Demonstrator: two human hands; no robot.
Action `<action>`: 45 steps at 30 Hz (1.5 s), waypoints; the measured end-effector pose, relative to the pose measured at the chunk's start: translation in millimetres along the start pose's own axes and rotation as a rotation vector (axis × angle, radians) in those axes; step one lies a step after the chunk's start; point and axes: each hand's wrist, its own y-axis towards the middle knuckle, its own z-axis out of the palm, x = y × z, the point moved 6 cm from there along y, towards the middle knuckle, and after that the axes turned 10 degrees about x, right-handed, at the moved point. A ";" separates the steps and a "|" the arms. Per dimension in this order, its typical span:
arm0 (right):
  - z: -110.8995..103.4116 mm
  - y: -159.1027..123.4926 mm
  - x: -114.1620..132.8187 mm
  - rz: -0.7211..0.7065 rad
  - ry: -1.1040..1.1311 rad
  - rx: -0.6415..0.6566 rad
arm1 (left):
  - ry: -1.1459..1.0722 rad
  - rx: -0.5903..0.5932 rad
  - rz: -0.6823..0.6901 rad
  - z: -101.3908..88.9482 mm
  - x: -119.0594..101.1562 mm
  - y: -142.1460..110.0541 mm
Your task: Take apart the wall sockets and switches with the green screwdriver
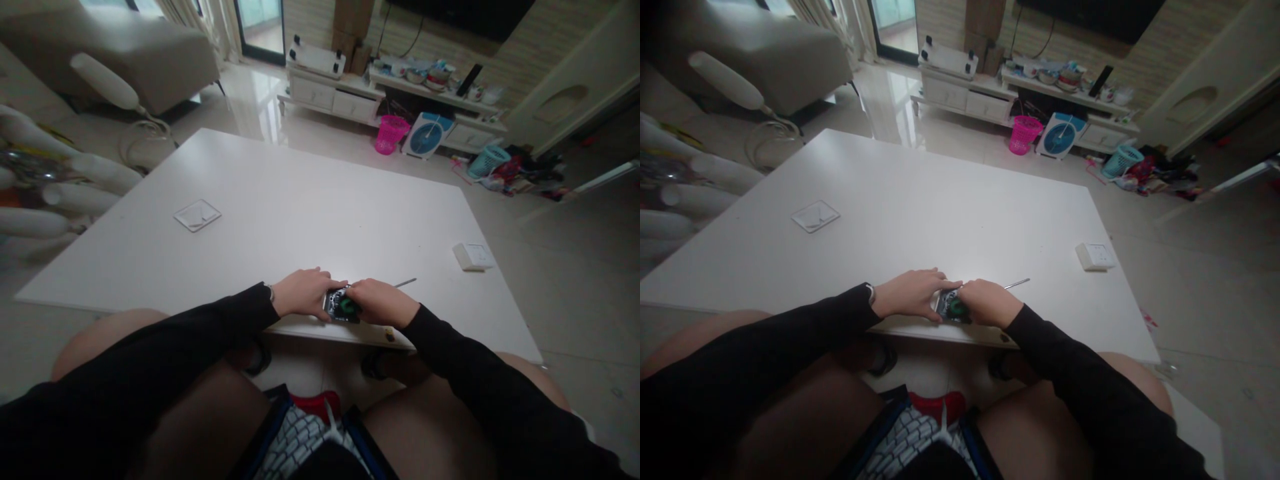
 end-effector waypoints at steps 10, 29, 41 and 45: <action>-12.5 -9.6 -29.9 0.103 0.299 -0.087 | -0.009 0.026 -0.019 -0.8 -1.0 -0.4; 6.1 -3.3 -3.4 0.299 0.168 0.003 | -0.009 0.004 -0.013 -0.3 -0.3 -1.1; 5.9 -0.3 -6.0 0.119 0.047 0.010 | -0.001 0.002 0.010 0.6 0.1 0.4; 3.8 0.5 -0.5 -0.013 0.006 0.040 | 0.002 0.020 0.004 0.5 -0.4 -0.4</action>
